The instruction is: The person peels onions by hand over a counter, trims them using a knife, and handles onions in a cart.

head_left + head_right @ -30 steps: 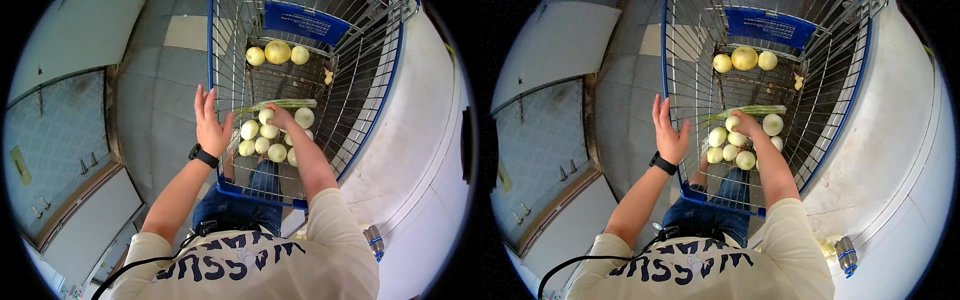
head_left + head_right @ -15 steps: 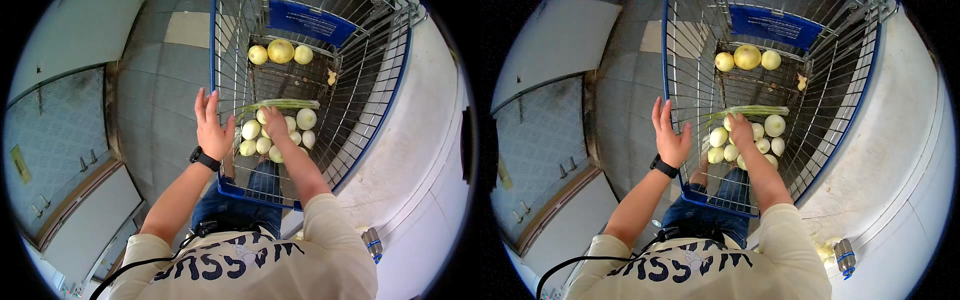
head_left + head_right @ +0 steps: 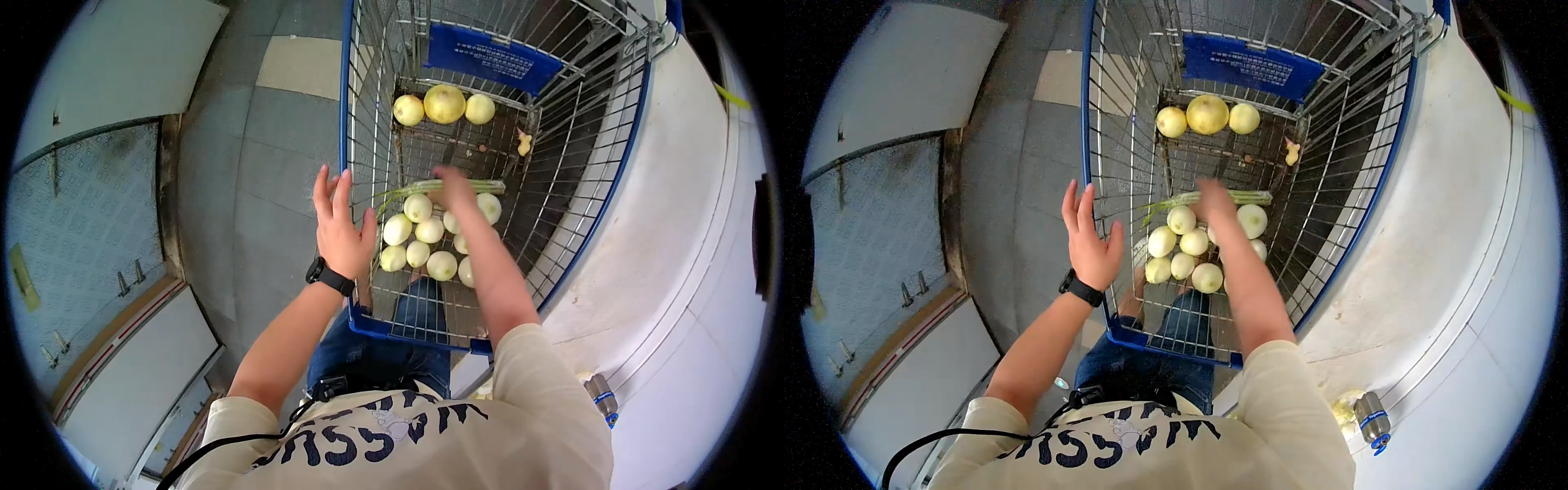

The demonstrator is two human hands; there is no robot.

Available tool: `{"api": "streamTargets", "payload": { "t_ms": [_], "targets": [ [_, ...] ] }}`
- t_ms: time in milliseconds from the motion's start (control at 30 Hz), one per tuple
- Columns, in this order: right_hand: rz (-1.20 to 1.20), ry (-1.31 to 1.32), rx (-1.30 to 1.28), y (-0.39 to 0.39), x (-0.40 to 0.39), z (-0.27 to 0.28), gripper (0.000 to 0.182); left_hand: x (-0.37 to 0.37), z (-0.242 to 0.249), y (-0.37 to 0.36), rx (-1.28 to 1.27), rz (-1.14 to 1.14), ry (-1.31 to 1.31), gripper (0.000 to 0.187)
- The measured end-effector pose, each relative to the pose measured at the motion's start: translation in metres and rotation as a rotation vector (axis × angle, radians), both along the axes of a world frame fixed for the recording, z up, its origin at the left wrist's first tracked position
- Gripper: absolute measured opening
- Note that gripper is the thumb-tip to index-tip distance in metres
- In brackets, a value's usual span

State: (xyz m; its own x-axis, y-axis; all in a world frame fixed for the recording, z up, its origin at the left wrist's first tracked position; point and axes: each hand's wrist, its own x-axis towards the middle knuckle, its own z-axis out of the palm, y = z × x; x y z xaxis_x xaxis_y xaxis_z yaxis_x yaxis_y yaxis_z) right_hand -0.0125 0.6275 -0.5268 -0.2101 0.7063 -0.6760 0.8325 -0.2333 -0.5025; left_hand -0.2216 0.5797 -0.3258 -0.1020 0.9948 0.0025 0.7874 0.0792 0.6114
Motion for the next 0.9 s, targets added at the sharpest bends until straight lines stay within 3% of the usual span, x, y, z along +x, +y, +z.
{"api": "streamTargets", "payload": {
  "t_ms": [67,133,267,333,433,567,600,633,700,800,900],
  "targets": [
    [-0.196,-0.096,0.215,0.041,0.022,0.010,0.056,0.001,0.000,-0.001,0.008,-0.005,-0.008,0.072],
    [-0.217,-0.229,0.344,0.078,0.040,0.005,0.057,0.000,-0.002,0.000,0.013,-0.009,-0.018,0.073],
    [-0.114,-0.395,0.079,0.139,0.049,-0.024,0.086,-0.003,-0.006,0.000,0.031,-0.030,0.009,0.075],
    [-0.177,-0.320,-0.026,0.159,0.046,-0.036,0.092,-0.005,-0.010,0.000,0.025,-0.031,-0.012,0.077],
    [-0.274,-0.335,0.128,0.150,0.041,-0.053,0.085,-0.006,-0.010,-0.002,0.031,-0.034,-0.005,0.079],
    [-0.751,-0.144,0.229,0.115,0.042,-0.069,0.082,-0.003,-0.008,0.000,0.042,-0.037,0.016,0.076],
    [-0.929,0.081,0.236,0.101,0.044,-0.080,0.084,-0.002,-0.005,0.001,0.035,-0.034,0.029,0.076],
    [-1.283,0.557,0.023,0.086,0.037,-0.026,0.084,-0.001,-0.002,0.001,0.031,-0.032,0.040,0.076],
    [-1.412,1.139,-0.071,0.048,0.036,0.021,0.060,-0.008,-0.014,-0.006,0.009,-0.059,0.030,0.077],
    [-1.435,1.609,-0.183,-0.007,0.021,0.131,0.053,-0.005,0.003,-0.002,-0.131,-0.016,-0.136,0.078],
    [-1.417,1.787,-0.208,-0.061,0.011,0.246,0.065,-0.006,0.005,-0.006,-0.127,-0.053,-0.321,0.082]
  ]
}}
